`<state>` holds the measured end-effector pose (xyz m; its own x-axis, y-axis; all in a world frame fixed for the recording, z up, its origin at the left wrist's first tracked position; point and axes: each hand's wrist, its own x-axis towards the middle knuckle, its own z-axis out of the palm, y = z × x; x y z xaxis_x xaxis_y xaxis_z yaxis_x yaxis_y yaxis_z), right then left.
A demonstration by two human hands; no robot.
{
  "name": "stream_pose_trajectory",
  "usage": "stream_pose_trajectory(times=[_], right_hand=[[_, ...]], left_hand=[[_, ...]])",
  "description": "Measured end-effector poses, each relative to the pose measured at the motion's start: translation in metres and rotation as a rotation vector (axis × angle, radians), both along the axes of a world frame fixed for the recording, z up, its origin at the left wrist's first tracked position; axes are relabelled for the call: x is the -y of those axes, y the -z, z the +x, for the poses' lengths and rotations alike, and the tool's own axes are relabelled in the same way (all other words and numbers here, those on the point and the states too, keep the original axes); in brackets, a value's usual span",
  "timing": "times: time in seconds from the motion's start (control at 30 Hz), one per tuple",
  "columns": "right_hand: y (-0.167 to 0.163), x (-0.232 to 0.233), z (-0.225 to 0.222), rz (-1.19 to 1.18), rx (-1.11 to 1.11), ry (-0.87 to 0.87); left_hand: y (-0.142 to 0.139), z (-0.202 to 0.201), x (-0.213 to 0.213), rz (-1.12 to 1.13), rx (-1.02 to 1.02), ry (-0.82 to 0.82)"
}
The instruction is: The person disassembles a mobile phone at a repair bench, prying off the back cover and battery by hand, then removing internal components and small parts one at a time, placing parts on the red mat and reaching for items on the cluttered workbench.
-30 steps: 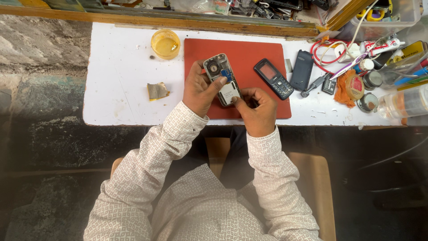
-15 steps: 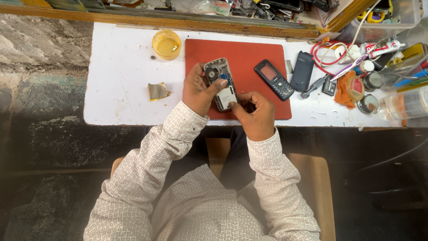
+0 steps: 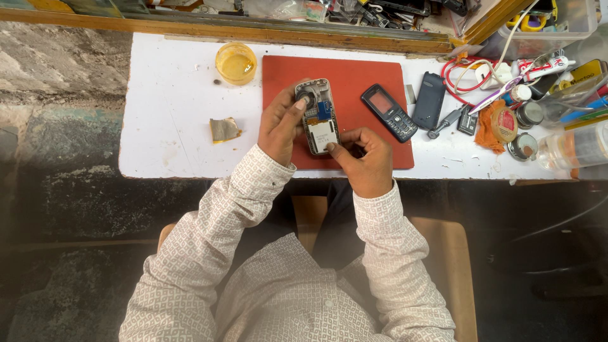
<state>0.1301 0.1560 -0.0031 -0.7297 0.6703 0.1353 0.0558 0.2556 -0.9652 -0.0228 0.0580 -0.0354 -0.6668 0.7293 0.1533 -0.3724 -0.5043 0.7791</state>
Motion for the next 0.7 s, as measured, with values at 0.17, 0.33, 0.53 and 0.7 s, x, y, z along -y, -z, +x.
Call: stream_pose_trajectory(times=[0.17, 0.33, 0.53, 0.7], right_hand=[[0.0003, -0.0017, 0.0004, -0.014, 0.015, -0.018], [0.0008, -0.0035, 0.0006, -0.017, 0.030, -0.026], [0.0021, -0.0066, 0.0009, 0.012, 0.052, -0.024], [0.0008, -0.0060, 0.0007, -0.021, 0.031, -0.035]], left_hand=[[0.0035, 0.0006, -0.0042, -0.004, -0.140, -0.099], [0.0018, -0.0002, -0.0039, -0.035, -0.099, -0.090], [-0.0009, -0.0034, -0.0016, -0.091, -0.047, -0.072], [0.0035, -0.0001, -0.0049, -0.065, -0.098, -0.133]])
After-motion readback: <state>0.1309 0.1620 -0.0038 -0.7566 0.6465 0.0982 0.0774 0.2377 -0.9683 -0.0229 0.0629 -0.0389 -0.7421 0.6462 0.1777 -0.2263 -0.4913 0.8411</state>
